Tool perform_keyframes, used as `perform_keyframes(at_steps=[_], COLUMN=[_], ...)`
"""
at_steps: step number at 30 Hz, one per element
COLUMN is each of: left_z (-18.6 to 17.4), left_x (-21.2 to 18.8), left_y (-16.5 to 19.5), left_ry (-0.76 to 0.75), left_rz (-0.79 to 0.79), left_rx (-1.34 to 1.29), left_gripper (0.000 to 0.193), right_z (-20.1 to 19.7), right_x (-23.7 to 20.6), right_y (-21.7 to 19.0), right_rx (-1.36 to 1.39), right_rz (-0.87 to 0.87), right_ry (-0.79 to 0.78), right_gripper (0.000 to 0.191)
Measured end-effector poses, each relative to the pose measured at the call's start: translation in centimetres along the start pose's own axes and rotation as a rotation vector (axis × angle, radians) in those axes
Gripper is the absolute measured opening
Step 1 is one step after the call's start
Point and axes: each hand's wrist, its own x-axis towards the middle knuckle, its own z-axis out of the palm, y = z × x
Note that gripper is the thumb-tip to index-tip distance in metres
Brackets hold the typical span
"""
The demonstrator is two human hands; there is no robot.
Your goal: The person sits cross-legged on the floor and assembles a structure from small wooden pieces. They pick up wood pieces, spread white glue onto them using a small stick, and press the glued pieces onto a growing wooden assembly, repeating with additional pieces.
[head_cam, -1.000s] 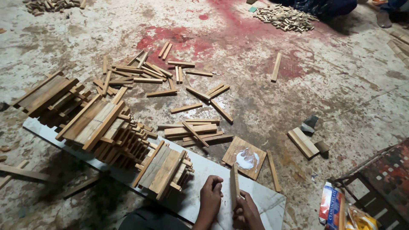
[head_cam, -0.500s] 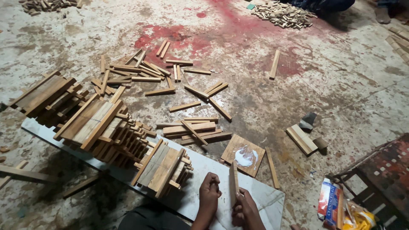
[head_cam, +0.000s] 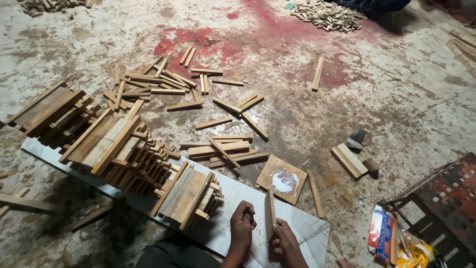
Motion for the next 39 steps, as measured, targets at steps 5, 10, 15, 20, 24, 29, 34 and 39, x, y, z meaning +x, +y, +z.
perform_keyframes(at_steps=[5, 10, 15, 20, 24, 29, 34, 39], left_z=[-0.4, -0.6, -0.4, -0.2, -0.3, -0.6, -0.8, -0.4], left_x=[0.2, 0.0, -0.2, -0.1, 0.3, 0.4, -0.3, -0.8], left_y=[-0.5, -1.0, -1.0, -0.8, -1.1, -1.5, -1.2, -0.5], left_ry=[-0.041, -0.046, -0.06, -0.005, 0.011, 0.014, 0.051, 0.027], left_rz=[-0.034, -0.053, -0.073, -0.078, 0.001, 0.048, 0.047, 0.054], left_rx=[-0.087, -0.114, -0.019, 0.079, 0.159, 0.249, 0.355, 0.292], left_gripper=[0.019, 0.016, 0.017, 0.018, 0.016, 0.012, 0.011, 0.018], right_z=[0.0, 0.0, -0.2, -0.4, -0.3, -0.3, -0.3, 0.2], right_x=[0.0, 0.0, 0.2, 0.2, 0.2, 0.2, 0.1, -0.5], right_y=[0.0, 0.0, 0.2, 0.3, 0.2, 0.1, 0.3, -0.2], right_rx=[-0.003, -0.02, -0.087, -0.052, 0.015, 0.05, -0.001, 0.021], right_rz=[0.007, -0.001, -0.027, -0.025, 0.009, 0.03, -0.025, 0.023], right_ry=[0.009, 0.024, 0.031, 0.002, -0.011, -0.017, -0.004, 0.013], right_gripper=[0.043, 0.045, 0.047, 0.047, 0.044, 0.042, 0.043, 0.04])
